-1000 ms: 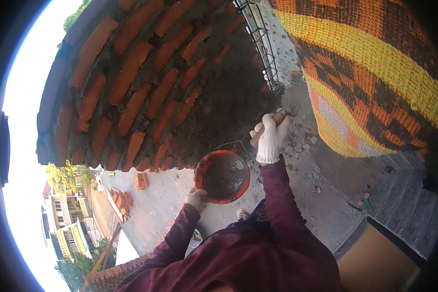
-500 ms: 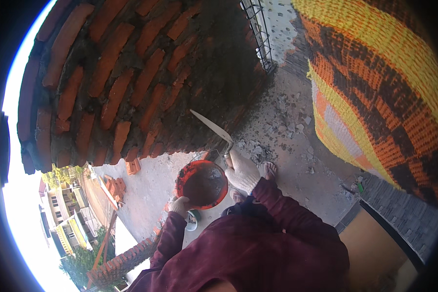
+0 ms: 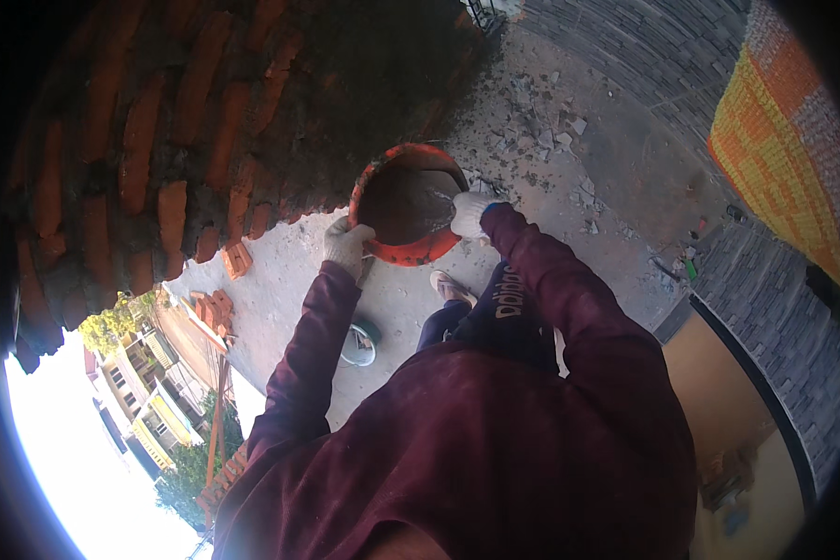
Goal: The person scoops cement from a red bucket with a trowel and applies it to a brick wall. The person repeatedly scoops and spreads the cement along the wall surface. The person then walks indoors and removes gloves.
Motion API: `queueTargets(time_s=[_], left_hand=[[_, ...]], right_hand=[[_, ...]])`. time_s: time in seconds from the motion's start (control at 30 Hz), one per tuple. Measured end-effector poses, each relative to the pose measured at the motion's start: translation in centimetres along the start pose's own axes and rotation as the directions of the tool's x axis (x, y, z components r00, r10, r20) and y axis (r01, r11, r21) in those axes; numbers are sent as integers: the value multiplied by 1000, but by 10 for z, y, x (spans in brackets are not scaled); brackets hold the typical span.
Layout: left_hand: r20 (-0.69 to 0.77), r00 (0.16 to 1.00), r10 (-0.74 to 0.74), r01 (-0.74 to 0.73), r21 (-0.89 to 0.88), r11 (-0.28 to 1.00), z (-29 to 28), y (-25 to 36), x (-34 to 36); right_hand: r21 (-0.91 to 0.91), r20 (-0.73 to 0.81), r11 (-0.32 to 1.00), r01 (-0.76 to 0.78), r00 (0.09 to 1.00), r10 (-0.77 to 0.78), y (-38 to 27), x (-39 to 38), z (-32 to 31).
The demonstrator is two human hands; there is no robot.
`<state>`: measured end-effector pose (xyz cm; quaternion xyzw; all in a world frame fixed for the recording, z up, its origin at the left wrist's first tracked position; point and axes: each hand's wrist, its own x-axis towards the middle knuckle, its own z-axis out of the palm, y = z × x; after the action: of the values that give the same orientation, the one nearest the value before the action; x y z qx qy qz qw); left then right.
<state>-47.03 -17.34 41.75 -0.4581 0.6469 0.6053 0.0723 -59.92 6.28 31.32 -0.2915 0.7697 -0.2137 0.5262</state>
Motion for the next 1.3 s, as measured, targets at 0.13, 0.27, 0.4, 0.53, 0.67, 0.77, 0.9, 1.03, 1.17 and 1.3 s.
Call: queueTargets(time_s=[0.13,0.27,0.4,0.53,0.67,0.77,0.9,1.03,1.17,1.3], left_hand=[[31,999,10,-9,-4,1000,19,19,13],[96,995,13,-12,-13,1000,52,37,33],[112,993,-27,31,-34,999,71,27,63],[64,992,-108,115,-119,986,78,7,88],[39,989,-139,143,-116,983,73,-10,87],[-10,983,-185,182,-149,972,56,-14,70],[-151,963,-223,198,-167,966,5,-30,33],[-222,950,-220,205,-88,975,-19,-14,1],[-256,933,-254,240,-84,967,-47,-31,-28],[-297,911,-287,269,-101,958,-64,-55,-49]], right_hand=[[609,11,791,-62,998,69,30,-80,-31],[816,-62,575,59,998,-15,48,-113,-28],[909,-134,395,135,990,-32,49,-122,-17],[942,-295,157,296,955,-31,43,-126,-13],[898,-409,-137,418,908,86,21,-131,-56],[751,-548,-229,619,778,307,4,-90,-87],[576,-533,-205,791,554,640,-26,4,-155],[710,-548,289,643,245,800,-75,111,-271],[405,-904,625,667,188,385,-179,64,-291],[452,-892,630,632,333,305,-149,-18,-183]])
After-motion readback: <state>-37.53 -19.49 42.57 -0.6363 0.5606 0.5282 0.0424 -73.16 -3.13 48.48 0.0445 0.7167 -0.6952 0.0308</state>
